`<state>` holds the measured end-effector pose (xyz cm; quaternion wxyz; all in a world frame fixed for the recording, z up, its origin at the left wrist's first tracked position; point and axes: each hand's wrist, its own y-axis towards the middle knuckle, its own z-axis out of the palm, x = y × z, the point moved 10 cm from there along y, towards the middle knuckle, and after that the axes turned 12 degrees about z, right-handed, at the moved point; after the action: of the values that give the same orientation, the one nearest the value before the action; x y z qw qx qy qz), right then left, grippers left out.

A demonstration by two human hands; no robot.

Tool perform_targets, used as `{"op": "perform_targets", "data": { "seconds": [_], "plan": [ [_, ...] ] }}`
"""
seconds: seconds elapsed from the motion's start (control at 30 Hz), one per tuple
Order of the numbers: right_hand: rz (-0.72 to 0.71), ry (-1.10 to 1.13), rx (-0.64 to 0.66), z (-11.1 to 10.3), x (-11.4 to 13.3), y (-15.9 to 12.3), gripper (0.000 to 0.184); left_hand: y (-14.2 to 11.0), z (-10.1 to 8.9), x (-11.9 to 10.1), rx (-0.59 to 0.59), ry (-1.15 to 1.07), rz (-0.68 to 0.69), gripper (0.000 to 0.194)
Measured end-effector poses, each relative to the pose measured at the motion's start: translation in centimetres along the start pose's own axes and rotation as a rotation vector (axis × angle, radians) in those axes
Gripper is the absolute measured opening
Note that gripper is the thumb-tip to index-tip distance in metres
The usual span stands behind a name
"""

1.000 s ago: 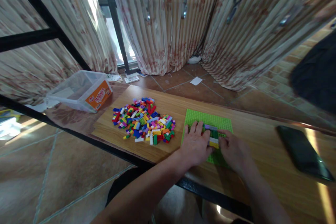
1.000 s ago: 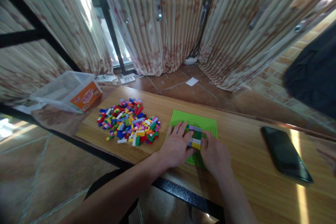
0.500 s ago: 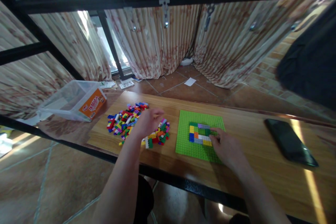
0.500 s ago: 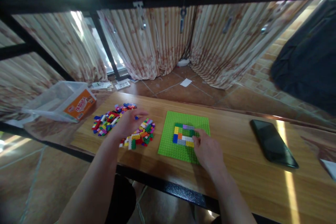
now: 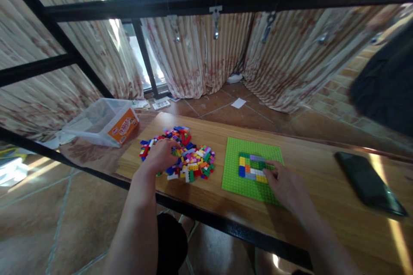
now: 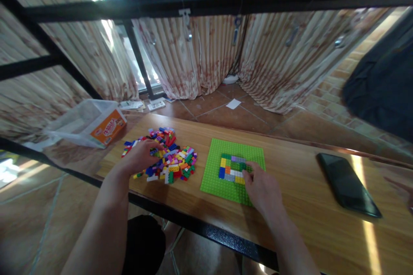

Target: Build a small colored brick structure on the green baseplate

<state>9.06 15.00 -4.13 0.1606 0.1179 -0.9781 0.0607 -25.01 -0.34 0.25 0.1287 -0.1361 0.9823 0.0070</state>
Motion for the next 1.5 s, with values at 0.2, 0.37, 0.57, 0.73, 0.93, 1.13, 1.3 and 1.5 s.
{"op": "perform_targets", "data": {
  "seconds": [0.2,0.37,0.57,0.73,0.93,1.13,1.3,1.5],
  "plan": [
    [-0.005,0.017,-0.01,0.0,0.0,0.0,0.033,-0.2,-0.2,-0.1,-0.013,0.072,-0.048,0.039],
    [-0.011,0.005,-0.017,0.0,-0.1,0.0,0.034,-0.1,-0.2,-0.4,-0.031,0.034,-0.048,0.04],
    [-0.012,0.018,-0.016,0.0,0.1,-0.1,0.033,0.2,-1.0,-1.4,-0.095,0.056,0.007,0.035],
    [0.001,-0.007,-0.017,-0.2,0.2,-0.2,0.032,0.4,-1.8,-1.9,-0.16,-0.025,0.026,0.039],
    [0.001,-0.014,-0.01,-0.2,0.3,-0.3,0.033,0.9,-2.0,-1.9,-0.195,-0.062,0.007,0.043],
    [-0.007,-0.032,-0.005,-0.1,0.3,-0.2,0.034,1.5,-2.2,-2.5,-0.305,-0.28,0.069,0.037],
    [-0.008,-0.005,-0.023,-0.4,0.5,-0.4,0.033,2.2,-0.8,-4.3,-0.358,-0.792,0.065,0.037],
    [0.052,0.21,-0.187,-3.3,0.8,-1.0,0.03,2.8,3.5,-10.3,-0.151,-1.524,-0.009,0.033]
  ]
}}
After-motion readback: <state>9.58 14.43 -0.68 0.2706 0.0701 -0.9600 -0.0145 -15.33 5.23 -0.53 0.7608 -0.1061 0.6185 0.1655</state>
